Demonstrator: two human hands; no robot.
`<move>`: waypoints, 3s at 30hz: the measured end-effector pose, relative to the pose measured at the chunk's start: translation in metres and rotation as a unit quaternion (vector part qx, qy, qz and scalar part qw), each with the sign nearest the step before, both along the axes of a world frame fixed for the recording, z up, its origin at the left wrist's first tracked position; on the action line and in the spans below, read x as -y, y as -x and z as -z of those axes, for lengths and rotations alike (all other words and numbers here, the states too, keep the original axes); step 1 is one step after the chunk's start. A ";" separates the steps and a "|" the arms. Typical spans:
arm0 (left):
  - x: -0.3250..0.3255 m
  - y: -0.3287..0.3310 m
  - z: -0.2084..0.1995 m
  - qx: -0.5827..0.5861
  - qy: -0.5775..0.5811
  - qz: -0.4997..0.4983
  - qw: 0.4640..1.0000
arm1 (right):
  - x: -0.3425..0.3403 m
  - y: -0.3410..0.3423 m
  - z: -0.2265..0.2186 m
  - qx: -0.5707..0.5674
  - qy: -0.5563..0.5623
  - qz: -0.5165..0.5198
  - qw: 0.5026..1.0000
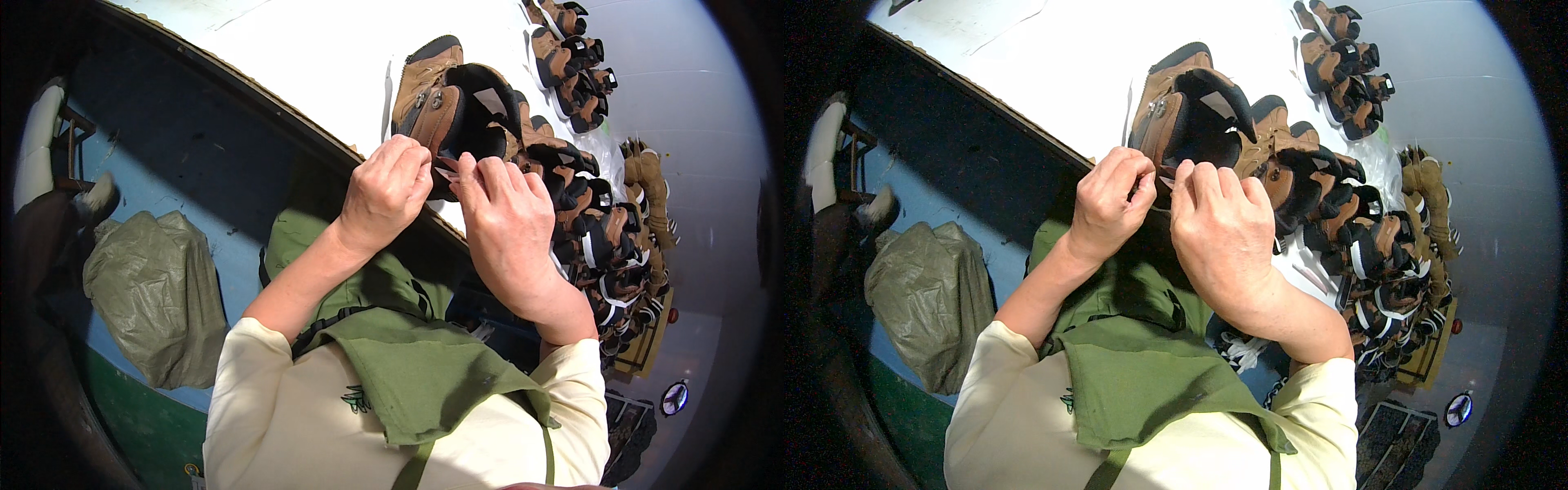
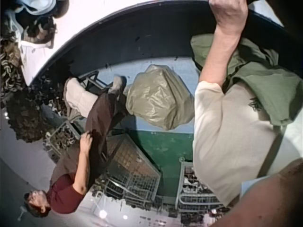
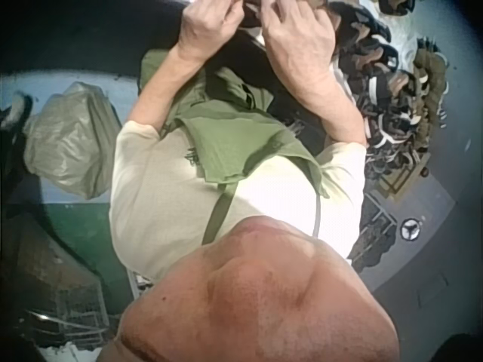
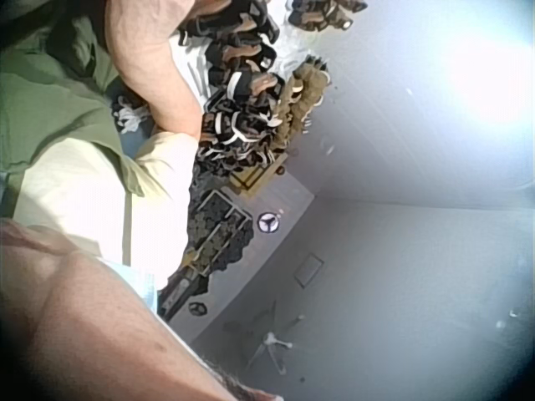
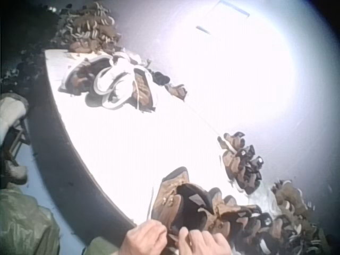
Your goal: The person uses pliers to remove and adjust components on a brown hiking boot, including laces and eyelets, while handling multiple similar boots on a white workbench. The person repeatedly picks up boots, manipulates parts with pliers, and places them back on the table.
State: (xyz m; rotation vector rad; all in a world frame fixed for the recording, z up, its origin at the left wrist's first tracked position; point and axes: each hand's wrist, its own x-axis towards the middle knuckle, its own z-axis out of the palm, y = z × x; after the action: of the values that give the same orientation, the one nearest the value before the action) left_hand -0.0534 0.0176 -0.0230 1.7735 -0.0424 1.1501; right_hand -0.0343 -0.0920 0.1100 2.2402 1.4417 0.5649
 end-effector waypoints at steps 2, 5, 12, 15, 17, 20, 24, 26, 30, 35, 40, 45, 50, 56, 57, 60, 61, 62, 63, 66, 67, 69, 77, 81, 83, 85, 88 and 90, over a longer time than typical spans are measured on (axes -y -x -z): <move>0.000 0.000 0.000 -0.003 0.010 0.002 1.000 | 0.000 0.000 -0.001 0.001 0.003 -0.001 1.000; 0.001 0.001 -0.001 -0.004 0.025 0.002 1.000 | 0.001 0.000 -0.001 -0.003 0.002 0.000 1.000; 0.002 0.003 0.006 -0.036 0.080 0.032 0.996 | 0.010 -0.005 0.001 -0.090 -0.094 0.021 0.991; 0.002 0.005 0.003 -0.036 0.101 0.047 0.993 | 0.018 -0.012 0.004 -0.228 -0.220 0.063 0.946; 0.003 0.007 -0.002 -0.043 0.120 0.060 0.990 | 0.018 -0.013 0.001 -0.276 -0.270 0.086 0.918; 0.004 0.006 0.000 -0.048 0.114 0.057 0.991 | 0.024 -0.021 0.008 -0.277 -0.279 0.065 0.917; 0.004 0.004 0.004 -0.039 0.063 0.031 0.997 | 0.027 -0.017 0.008 -0.256 -0.247 0.076 0.931; 0.004 0.003 0.003 -0.033 0.053 0.020 0.998 | 0.028 -0.016 0.008 -0.224 -0.243 0.062 0.942; 0.004 0.001 0.002 -0.026 0.048 0.018 0.998 | 0.027 -0.010 0.005 -0.174 -0.190 0.051 0.965; 0.003 0.002 0.004 -0.033 0.067 0.023 0.997 | 0.022 -0.004 0.002 -0.104 -0.134 0.023 0.985; 0.003 0.002 0.004 -0.034 0.082 0.031 0.996 | 0.010 0.001 0.000 -0.064 -0.093 0.027 0.993; 0.003 0.001 0.007 -0.033 0.107 0.036 0.993 | 0.003 0.004 -0.001 -0.044 -0.044 0.048 0.997; 0.001 0.004 0.004 -0.039 0.140 0.036 0.989 | 0.000 0.004 0.002 -0.026 -0.017 0.048 0.998; -0.006 0.012 -0.001 0.017 0.178 0.015 0.984 | -0.002 -0.001 0.001 -0.026 -0.053 0.009 0.998; -0.008 0.016 0.002 0.024 0.184 0.003 0.983 | -0.003 -0.002 0.000 -0.031 -0.060 0.010 0.998; -0.021 0.030 0.023 0.009 0.200 -0.006 0.980 | 0.004 -0.011 0.000 -0.119 -0.181 0.015 0.976; -0.029 0.037 0.037 -0.029 0.166 0.001 0.986 | 0.006 -0.010 -0.005 -0.173 -0.221 0.058 0.958; -0.036 0.045 0.053 -0.069 0.131 0.011 0.989 | 0.007 -0.010 -0.008 -0.213 -0.268 0.070 0.937; -0.041 0.054 0.064 -0.144 0.112 0.026 0.983 | 0.016 -0.013 -0.006 -0.266 -0.308 0.091 0.909; -0.040 0.070 0.092 -0.256 0.043 -0.001 0.966 | 0.024 -0.027 0.005 -0.308 -0.309 0.124 0.891; -0.035 0.074 0.090 -0.276 0.090 0.022 0.957 | 0.025 -0.034 0.014 -0.312 -0.302 0.113 0.894; -0.029 0.075 0.077 -0.305 0.173 0.100 0.931 | 0.018 -0.042 0.020 -0.291 -0.242 0.086 0.922; 0.003 0.032 0.053 -0.289 0.383 0.221 0.849 | 0.022 -0.045 0.015 -0.265 -0.175 0.026 0.948; 0.006 0.027 0.050 -0.304 0.377 0.230 0.844 | 0.033 -0.029 0.025 -0.226 -0.160 0.038 0.960; 0.009 0.026 0.044 -0.312 0.412 0.255 0.817 | 0.036 -0.035 0.028 -0.234 -0.192 0.019 0.953; 0.016 0.027 0.037 -0.287 0.391 0.223 0.846 | 0.042 -0.047 0.028 -0.236 -0.270 -0.015 0.933; 0.012 0.031 0.014 -0.233 0.409 0.245 0.848 | 0.039 -0.049 0.000 -0.388 -0.415 0.093 0.818; 0.013 0.036 -0.023 -0.172 0.419 0.309 0.836 | 0.043 -0.051 -0.009 -0.473 -0.498 0.082 0.722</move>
State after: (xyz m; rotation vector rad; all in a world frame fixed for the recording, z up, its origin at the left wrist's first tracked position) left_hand -0.0889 0.0046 0.0000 1.0088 0.0902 0.2638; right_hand 0.0163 -0.1352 0.1186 3.8817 1.4415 0.0311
